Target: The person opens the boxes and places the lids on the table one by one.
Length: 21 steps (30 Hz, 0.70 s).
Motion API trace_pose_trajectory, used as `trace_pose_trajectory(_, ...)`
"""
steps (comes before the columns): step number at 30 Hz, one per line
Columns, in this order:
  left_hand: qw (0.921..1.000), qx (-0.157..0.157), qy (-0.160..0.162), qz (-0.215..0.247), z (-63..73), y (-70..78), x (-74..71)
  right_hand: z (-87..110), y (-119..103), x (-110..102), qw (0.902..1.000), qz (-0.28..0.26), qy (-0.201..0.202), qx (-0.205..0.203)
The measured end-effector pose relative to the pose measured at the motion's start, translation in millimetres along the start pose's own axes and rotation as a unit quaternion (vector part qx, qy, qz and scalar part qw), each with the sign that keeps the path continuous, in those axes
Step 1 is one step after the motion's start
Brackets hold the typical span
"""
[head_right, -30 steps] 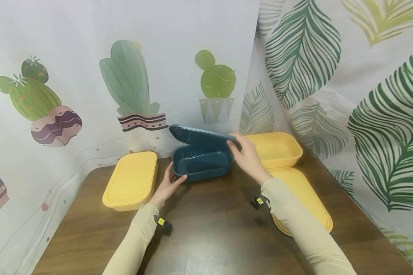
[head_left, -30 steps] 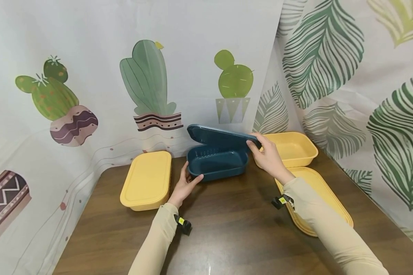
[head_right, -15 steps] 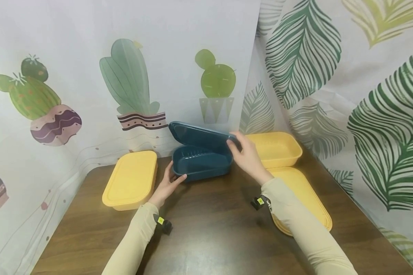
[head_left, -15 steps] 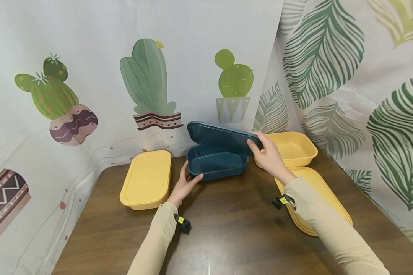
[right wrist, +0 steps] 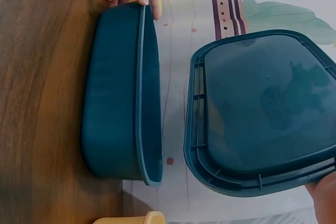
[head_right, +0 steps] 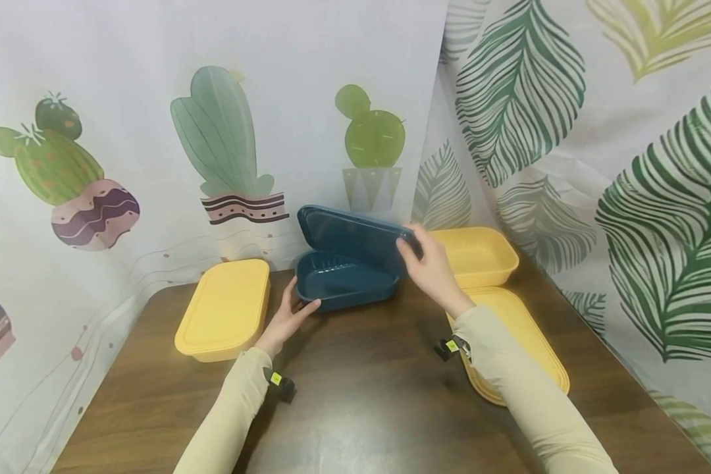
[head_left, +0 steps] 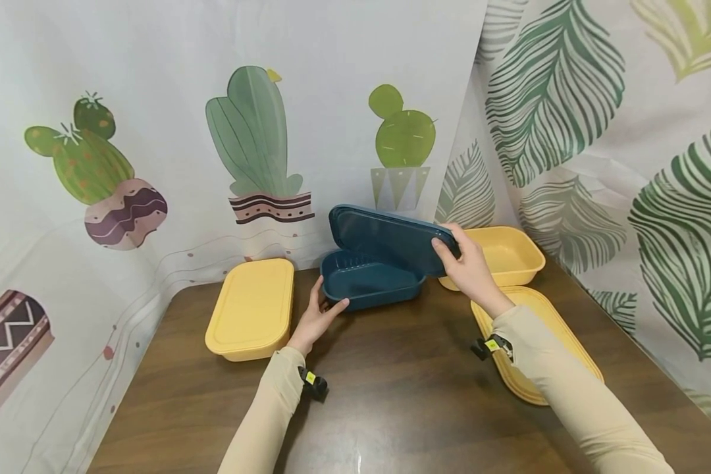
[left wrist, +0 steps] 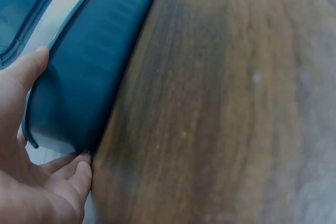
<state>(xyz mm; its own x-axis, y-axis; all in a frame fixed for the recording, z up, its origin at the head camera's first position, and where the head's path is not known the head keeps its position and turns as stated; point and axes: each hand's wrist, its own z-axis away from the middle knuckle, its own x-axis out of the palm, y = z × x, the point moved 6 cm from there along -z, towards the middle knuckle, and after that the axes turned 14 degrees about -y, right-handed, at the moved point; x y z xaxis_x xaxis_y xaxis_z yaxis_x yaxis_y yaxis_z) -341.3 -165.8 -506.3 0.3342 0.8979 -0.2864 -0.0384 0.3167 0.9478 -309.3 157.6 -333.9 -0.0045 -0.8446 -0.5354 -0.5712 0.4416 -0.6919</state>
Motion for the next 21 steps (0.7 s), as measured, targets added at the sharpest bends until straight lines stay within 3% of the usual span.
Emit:
trace_pose_trajectory(11, 1.0000, 0.003, -0.003, -0.003, 2.0, 2.3, 0.3, 2.2, -3.3, -3.6, 0.9989, -0.042, 0.004, 0.021)
trace_pose_trajectory(21, 1.0000, -0.003, 0.001, -0.001, 0.6, -1.9, 0.6, 9.0, 1.3, -5.5, 0.9974, -0.068, 0.019, 0.009)
